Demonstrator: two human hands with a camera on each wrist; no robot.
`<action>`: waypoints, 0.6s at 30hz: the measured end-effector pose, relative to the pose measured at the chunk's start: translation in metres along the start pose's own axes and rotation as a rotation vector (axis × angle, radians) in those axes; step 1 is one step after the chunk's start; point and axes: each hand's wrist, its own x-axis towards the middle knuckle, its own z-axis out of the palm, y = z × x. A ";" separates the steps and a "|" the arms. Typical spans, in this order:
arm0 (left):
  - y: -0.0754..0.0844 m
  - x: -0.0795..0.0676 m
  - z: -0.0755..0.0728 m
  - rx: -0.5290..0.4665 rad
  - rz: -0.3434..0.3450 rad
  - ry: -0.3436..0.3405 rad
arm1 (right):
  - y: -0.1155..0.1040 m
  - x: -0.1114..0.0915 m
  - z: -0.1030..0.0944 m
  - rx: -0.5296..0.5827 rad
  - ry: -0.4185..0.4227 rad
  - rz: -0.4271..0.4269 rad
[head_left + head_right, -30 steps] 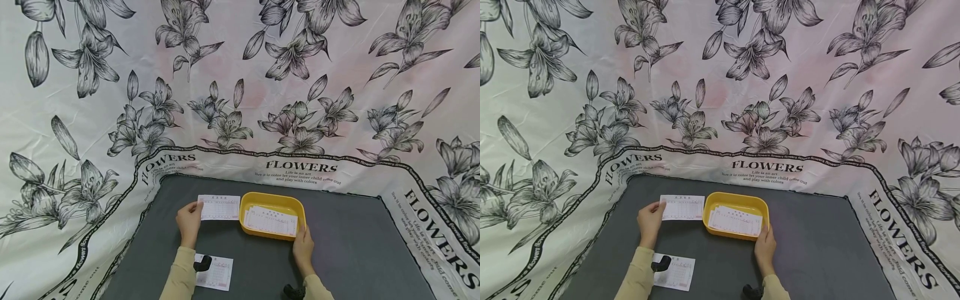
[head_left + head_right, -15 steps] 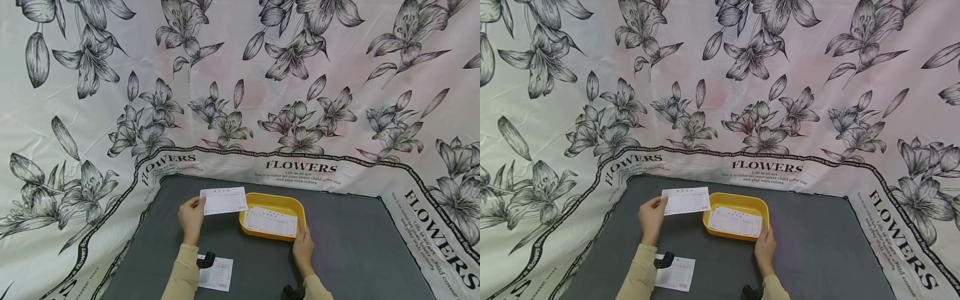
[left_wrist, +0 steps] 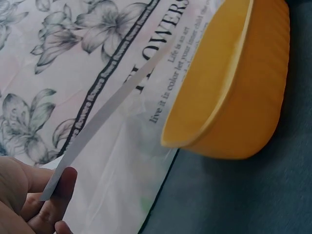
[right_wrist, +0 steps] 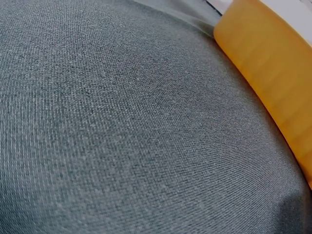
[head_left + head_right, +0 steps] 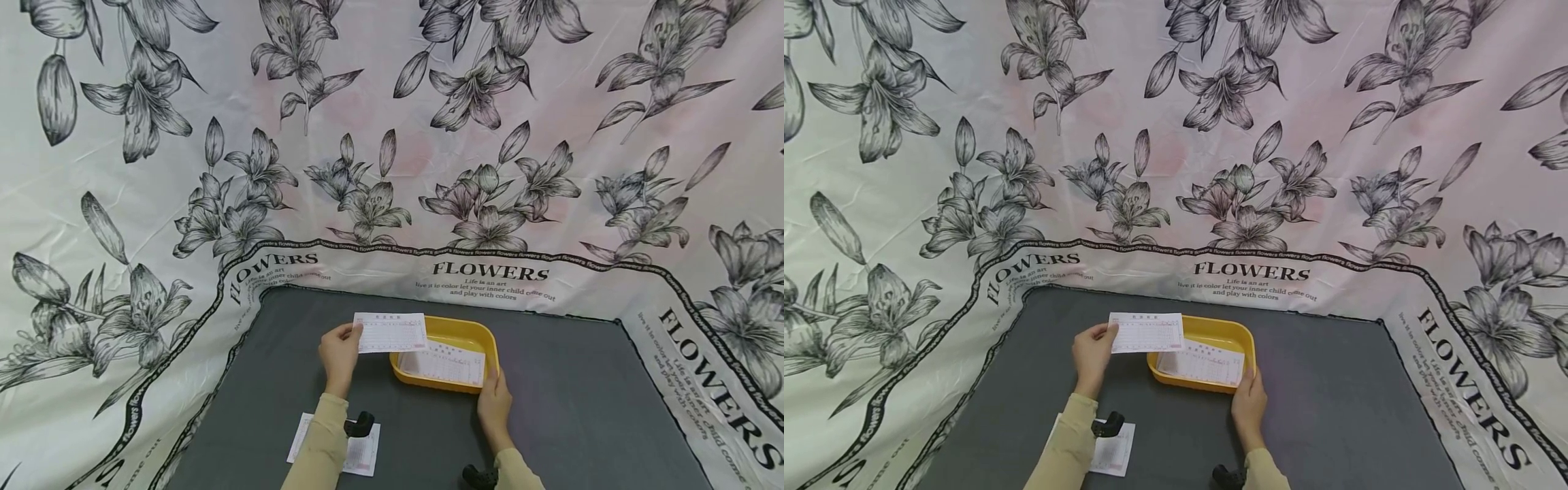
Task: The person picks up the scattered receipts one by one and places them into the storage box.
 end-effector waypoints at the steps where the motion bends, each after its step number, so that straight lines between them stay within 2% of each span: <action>1: 0.000 -0.001 0.003 -0.002 0.001 -0.004 | 0.000 0.000 0.000 0.002 0.000 0.000; 13: 0.003 -0.008 0.035 -0.012 -0.041 -0.039 | 0.002 0.002 0.000 0.008 0.018 -0.012; 18: 0.002 -0.011 0.046 0.017 -0.061 -0.060 | 0.002 0.001 0.001 0.009 0.012 -0.011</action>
